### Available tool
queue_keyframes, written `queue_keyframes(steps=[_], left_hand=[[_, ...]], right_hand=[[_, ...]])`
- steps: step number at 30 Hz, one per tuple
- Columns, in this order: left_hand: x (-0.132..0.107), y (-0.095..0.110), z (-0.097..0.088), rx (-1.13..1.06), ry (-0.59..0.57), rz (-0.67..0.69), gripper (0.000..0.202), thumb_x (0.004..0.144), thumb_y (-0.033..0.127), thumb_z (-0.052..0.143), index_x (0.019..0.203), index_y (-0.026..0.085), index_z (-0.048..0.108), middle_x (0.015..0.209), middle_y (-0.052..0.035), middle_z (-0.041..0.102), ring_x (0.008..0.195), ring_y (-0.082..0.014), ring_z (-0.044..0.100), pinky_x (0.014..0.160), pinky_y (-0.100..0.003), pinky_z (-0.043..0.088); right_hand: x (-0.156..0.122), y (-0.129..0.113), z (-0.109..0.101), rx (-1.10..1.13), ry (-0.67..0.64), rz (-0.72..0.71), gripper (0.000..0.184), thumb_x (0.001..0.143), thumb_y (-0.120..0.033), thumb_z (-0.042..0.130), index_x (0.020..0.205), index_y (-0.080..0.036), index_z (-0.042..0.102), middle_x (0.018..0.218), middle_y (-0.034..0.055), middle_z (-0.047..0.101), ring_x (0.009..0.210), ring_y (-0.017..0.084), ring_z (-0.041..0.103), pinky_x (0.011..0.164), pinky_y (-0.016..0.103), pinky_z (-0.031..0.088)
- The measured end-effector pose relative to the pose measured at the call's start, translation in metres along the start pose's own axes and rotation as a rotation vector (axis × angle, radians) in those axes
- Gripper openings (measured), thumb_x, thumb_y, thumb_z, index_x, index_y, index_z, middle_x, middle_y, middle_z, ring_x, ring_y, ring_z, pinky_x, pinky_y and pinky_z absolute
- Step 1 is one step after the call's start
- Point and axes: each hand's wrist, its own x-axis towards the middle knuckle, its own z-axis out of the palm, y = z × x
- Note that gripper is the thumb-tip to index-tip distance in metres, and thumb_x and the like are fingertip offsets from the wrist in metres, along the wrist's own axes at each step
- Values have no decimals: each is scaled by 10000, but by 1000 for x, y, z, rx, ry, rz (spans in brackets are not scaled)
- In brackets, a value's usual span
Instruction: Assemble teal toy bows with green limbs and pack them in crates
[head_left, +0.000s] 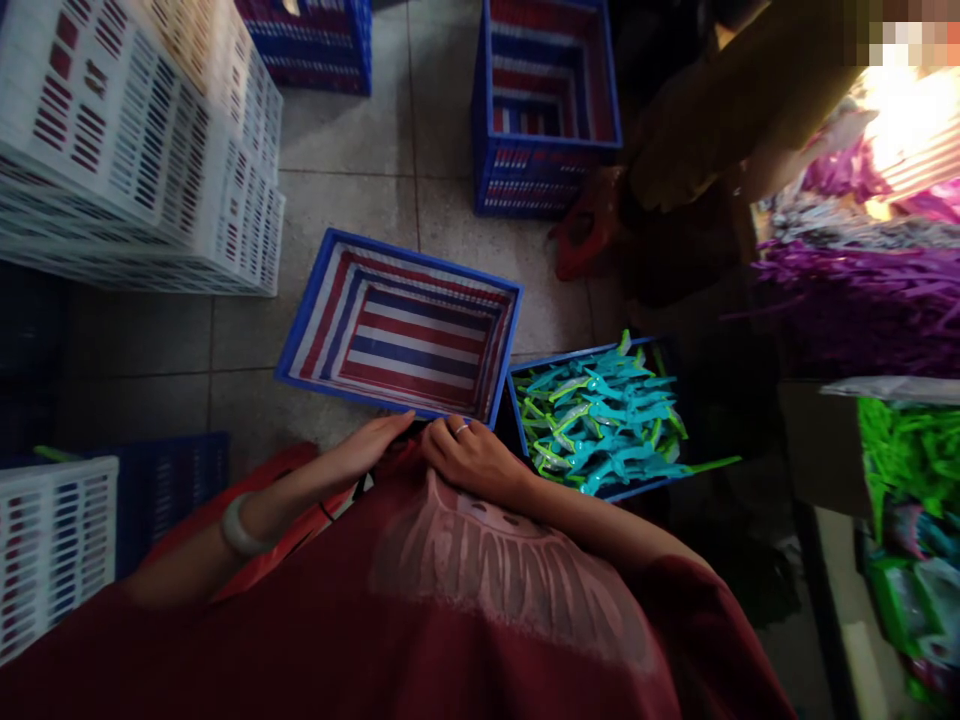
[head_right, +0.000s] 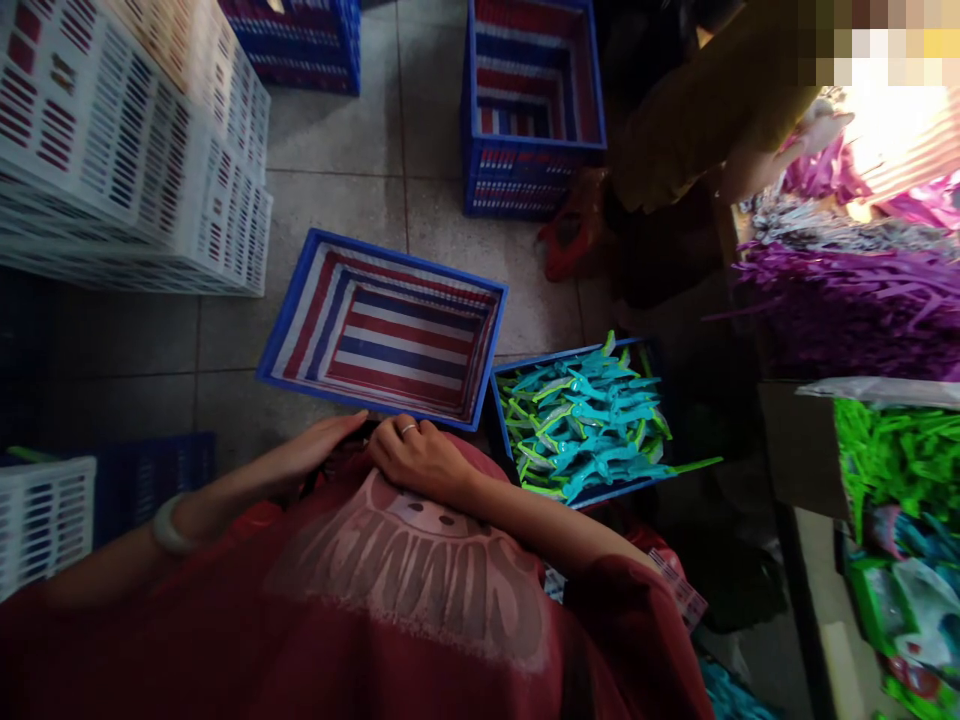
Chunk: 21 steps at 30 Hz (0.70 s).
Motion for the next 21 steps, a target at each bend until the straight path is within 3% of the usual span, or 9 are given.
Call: queue_keyframes(steps=[4, 7, 11, 16, 21], left_hand=[[3, 2, -2, -36, -13, -51, 587, 678, 776, 677, 708, 206, 544, 546, 46, 466, 475, -104, 381, 440, -237, 240], [3, 2, -3, -49, -19, -77, 595, 683, 775, 674, 680, 214, 477, 521, 82, 359, 440, -77, 270, 436, -238, 171], [1, 4, -2, -66, -17, -79, 575, 688, 749, 685, 724, 214, 478, 555, 83, 364, 461, -75, 276, 448, -235, 171], [0, 7, -2, -75, -21, -109, 615, 667, 761, 689, 652, 223, 392, 534, 93, 308, 460, -67, 241, 443, -230, 181], [0, 7, 0, -63, -1, -112, 627, 630, 789, 685, 659, 222, 417, 519, 96, 315, 455, -67, 231, 436, -226, 169]], right_hand=[[2, 1, 2, -16, 33, -51, 341, 1039, -132, 319, 1259, -95, 576, 1235, 154, 630, 970, 218, 580, 620, 334, 483], [3, 2, 5, -88, 84, -91, 357, 1040, -133, 305, 1208, -94, 618, 1242, 132, 639, 967, 212, 574, 619, 324, 484], [4, 4, 8, -87, 131, -94, 341, 1037, -121, 320, 1169, -61, 628, 1172, 152, 657, 921, 207, 586, 627, 332, 494], [3, 5, 9, -56, 136, -103, 332, 1041, -111, 320, 1192, -72, 613, 1079, 131, 671, 926, 201, 595, 627, 323, 486], [3, 3, 12, -31, 147, -113, 308, 1042, -121, 335, 1109, -85, 634, 1092, 140, 655, 929, 212, 588, 611, 339, 456]])
